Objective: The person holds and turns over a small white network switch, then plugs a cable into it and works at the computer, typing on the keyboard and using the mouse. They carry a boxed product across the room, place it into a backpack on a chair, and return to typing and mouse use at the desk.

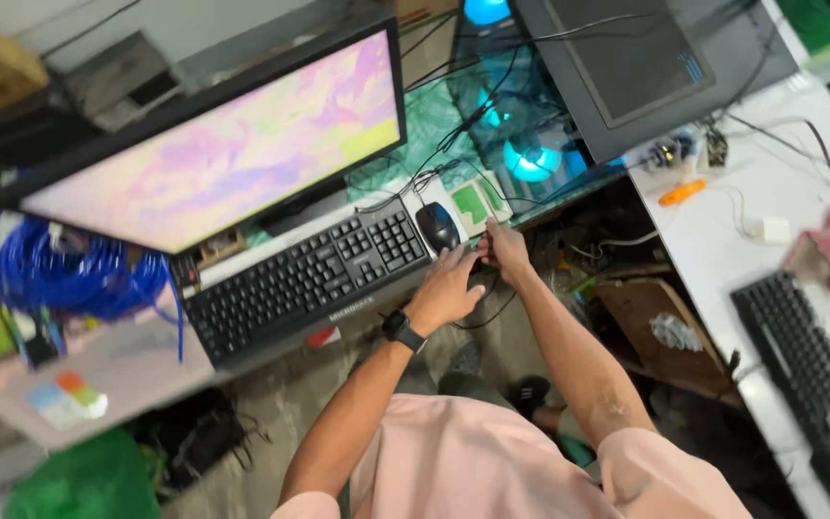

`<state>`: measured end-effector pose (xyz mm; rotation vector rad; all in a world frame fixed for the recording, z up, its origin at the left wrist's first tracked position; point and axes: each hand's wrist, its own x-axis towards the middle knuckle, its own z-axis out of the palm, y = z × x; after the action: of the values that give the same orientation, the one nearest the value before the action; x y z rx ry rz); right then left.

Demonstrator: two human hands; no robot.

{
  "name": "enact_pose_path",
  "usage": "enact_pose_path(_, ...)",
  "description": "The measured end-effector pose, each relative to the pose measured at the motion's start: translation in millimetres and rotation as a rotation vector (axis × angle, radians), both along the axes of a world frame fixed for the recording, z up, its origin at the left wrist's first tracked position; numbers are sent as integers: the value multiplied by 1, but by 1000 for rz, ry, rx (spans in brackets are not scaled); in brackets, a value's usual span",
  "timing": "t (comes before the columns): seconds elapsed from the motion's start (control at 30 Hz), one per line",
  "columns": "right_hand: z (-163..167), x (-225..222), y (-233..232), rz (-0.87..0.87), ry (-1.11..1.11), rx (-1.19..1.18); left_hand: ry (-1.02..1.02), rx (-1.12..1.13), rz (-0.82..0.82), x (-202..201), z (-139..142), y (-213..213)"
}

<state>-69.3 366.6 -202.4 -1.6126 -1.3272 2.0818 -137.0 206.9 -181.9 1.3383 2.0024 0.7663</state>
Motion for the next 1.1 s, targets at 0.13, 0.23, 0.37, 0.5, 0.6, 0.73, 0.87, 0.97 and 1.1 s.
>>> enact_pose_path(0.13,4,0,-21,-126,102,68,-4,104,-151,-17,-7,-7)
enact_pose_path(0.23,3,5,-45,-197,144,128,-24,190,-238,-30,-9,-16)
enact_pose_path(0.37,10,18,-86,-265,245,239,-279,310,-210,-35,-3,-29)
enact_pose_path(0.5,21,51,-136,-341,226,355,-446,260,-241,-22,6,-45)
enact_pose_path(0.6,24,82,-169,-448,206,338,-433,233,-371,-4,11,-57)
enact_pose_path(0.73,23,125,-230,-589,137,370,-469,220,-588,25,19,-79)
enact_pose_path(0.87,20,153,-280,-673,161,386,-476,208,-746,44,28,-104)
enact_pose_path(0.97,18,166,-317,-664,153,442,-488,276,-809,54,27,-130)
enact_pose_path(1.1,12,173,-360,-645,120,535,-408,376,-798,48,18,-169)
